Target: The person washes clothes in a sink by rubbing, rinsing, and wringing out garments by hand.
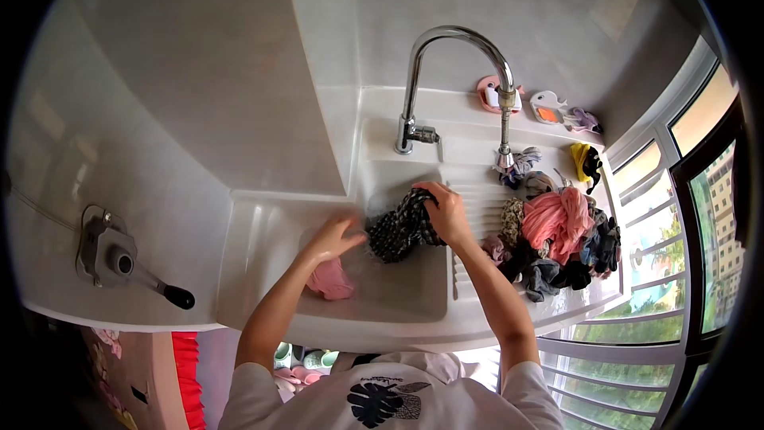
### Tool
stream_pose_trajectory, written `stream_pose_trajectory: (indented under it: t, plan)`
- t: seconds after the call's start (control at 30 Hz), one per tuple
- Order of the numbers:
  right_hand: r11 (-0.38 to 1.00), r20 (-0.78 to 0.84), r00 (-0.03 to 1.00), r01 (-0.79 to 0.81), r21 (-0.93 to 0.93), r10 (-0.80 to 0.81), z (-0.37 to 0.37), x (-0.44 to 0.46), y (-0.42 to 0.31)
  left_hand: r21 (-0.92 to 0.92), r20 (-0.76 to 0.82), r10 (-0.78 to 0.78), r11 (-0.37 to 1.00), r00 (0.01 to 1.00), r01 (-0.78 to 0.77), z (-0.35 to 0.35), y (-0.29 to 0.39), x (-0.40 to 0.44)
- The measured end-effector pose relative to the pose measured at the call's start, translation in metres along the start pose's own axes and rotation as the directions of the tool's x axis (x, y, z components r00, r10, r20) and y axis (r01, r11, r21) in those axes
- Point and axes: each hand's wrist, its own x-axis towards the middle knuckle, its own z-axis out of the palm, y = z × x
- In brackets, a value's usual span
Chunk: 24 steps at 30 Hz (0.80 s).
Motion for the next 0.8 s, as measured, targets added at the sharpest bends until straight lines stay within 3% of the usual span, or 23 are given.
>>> stream_pose_trajectory:
  t: [0.03, 0.1, 0.23, 0.33, 0.43, 0.5, 0.53, 0.57, 0.63, 0.7, 0.73, 0.77, 0.8]
  plan:
    - [0.998, -0.001, 0.998, -0.057, 0.023, 0.057, 0.003, 0.000, 0.008, 0.138, 0.202, -0.081, 0.989, 0.976, 0.054, 0.010, -0.023, -0.004]
    - [0.995, -0.052, 0.996, -0.063, 0.076, 0.067, 0.002, 0.002, 0.013, 0.454, 0.344, -0.154, 0.891, 0.926, -0.020, 0.034, -0.040, -0.030]
    - [0.976, -0.041, 0.998, -0.031, 0.214, 0.040, -0.006, 0.007, -0.006, 0.461, 0.285, -0.119, 0.887, 0.951, -0.027, 0.058, -0.054, -0.064]
    - [0.945, 0.069, 0.997, 0.000, 0.326, -0.024, -0.024, 0.009, -0.050, 0.484, 0.467, -0.158, 0.869, 0.870, -0.101, 0.054, -0.070, -0.050]
    - [0.919, 0.122, 0.984, 0.071, 0.389, -0.127, -0.047, 0.010, -0.078, 0.567, 0.428, -0.279, 0.823, 0.860, -0.015, 0.012, -0.054, -0.045]
    - [0.903, 0.110, 0.983, 0.090, 0.420, -0.150, -0.053, 0.010, -0.086, 0.750, 0.355, -0.249, 0.651, 0.901, -0.116, -0.009, -0.039, -0.048]
    - [0.881, 0.095, 0.987, 0.070, 0.469, -0.129, -0.056, 0.010, -0.089, 0.750, 0.356, -0.247, 0.652, 0.901, -0.117, 0.008, -0.066, -0.040]
    - [0.855, 0.083, 0.991, 0.049, 0.517, -0.107, -0.057, 0.010, -0.091, 0.642, 0.388, -0.211, 0.760, 0.897, -0.099, 0.040, -0.114, -0.027]
    - [0.839, 0.089, 0.992, 0.022, 0.543, -0.083, -0.056, 0.010, -0.094, 0.517, 0.410, -0.174, 0.853, 0.896, -0.071, 0.047, -0.113, -0.026]
    - [0.825, 0.117, 0.986, 0.035, 0.564, -0.121, -0.056, 0.009, -0.091, 0.459, 0.076, 0.069, 0.883, 0.995, -0.096, 0.013, -0.012, -0.033]
    - [0.825, 0.119, 0.986, 0.033, 0.565, -0.120, -0.054, 0.010, -0.087, 0.458, 0.076, 0.067, 0.884, 0.995, -0.095, 0.020, 0.004, -0.031]
    - [0.849, 0.136, 0.981, 0.045, 0.527, -0.137, -0.051, 0.014, -0.082, -0.156, 0.172, 0.006, 0.988, 0.985, 0.021, 0.025, 0.016, -0.029]
    - [0.870, 0.152, 0.977, 0.060, 0.489, -0.153, -0.047, 0.018, -0.074, -0.690, 0.281, 0.016, 0.698, 0.960, 0.190, 0.027, 0.020, -0.029]
